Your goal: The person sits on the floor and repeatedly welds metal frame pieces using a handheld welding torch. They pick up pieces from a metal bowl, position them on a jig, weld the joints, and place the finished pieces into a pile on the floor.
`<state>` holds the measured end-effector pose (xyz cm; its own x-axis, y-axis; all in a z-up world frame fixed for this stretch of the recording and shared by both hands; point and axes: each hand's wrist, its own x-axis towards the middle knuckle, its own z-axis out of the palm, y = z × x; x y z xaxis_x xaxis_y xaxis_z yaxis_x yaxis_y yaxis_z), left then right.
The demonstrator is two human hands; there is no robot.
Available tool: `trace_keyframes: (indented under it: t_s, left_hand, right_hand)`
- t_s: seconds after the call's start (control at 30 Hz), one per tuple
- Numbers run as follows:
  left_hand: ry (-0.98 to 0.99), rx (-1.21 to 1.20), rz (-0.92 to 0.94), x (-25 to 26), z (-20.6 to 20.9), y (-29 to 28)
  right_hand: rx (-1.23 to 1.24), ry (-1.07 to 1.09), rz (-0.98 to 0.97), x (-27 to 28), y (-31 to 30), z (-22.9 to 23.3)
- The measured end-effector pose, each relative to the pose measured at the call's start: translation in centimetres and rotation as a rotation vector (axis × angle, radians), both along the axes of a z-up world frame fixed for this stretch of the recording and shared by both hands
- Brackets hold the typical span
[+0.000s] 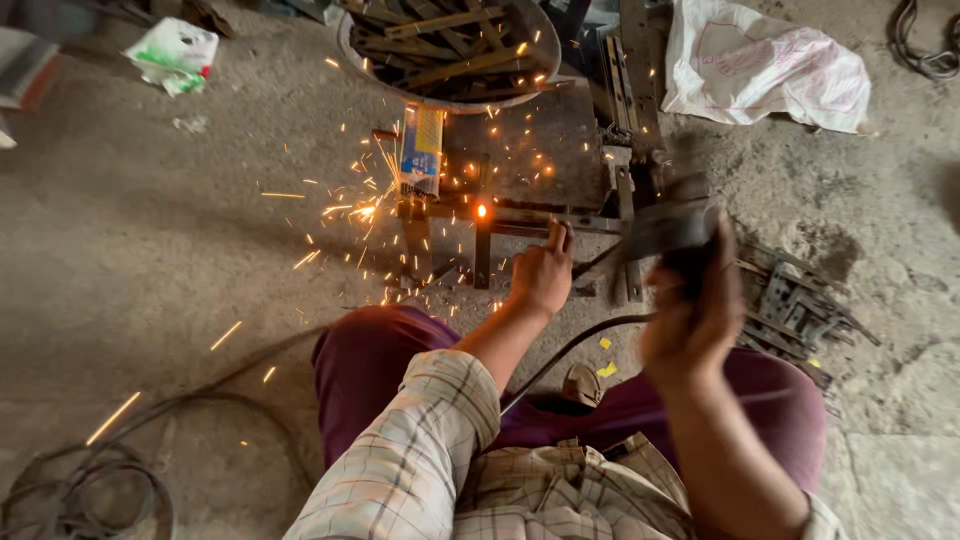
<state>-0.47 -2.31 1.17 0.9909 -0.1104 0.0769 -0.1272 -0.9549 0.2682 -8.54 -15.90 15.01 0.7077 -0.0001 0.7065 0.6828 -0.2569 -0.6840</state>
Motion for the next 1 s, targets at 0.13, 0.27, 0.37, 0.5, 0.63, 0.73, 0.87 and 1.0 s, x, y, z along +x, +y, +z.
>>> trace_keyframes:
  t_s: [0.13,0.27,0.37,0.5,0.63,0.73,0.87,1.0]
  left_hand:
    - [0.037,0.114,-0.021,1.9,0.6,-0.4]
    - [-0.258,0.234,-0.017,4.9,-0.4,-0.4]
    - [-0.283,0.164,-0.082,7.3,-1.4,0.6]
    - [0.128,0.131,-0.087,10.5,-1.4,1.6]
    - [0.155,0.218,-0.121,11.2,-0.5,1.9]
    - [0.172,0.329,-0.163,10.1,2.1,1.9]
    - [0.231,0.114,-0.087,8.2,7.7,2.1]
    - [0.201,-0.446,0.056,7.1,10.3,4.7]
  right_hand:
    - [0.465,0.361,0.102,3.9,-8.4,-0.7]
    - [0.871,0.645,0.068,5.1,-12.5,-5.3]
    - [1.043,0.798,-0.035,6.0,-14.8,-7.3]
    - [1.159,0.782,-0.022,6.9,-17.8,-9.8]
    - [1.114,0.711,0.03,8.7,-20.1,-12.3]
    - [1.011,0.673,-0.092,9.0,-20.3,-12.8]
    - [0.756,0.587,-0.177,8.4,-19.9,-12.2]
    - [0.432,0.359,-0.13,7.5,-18.8,-10.9]
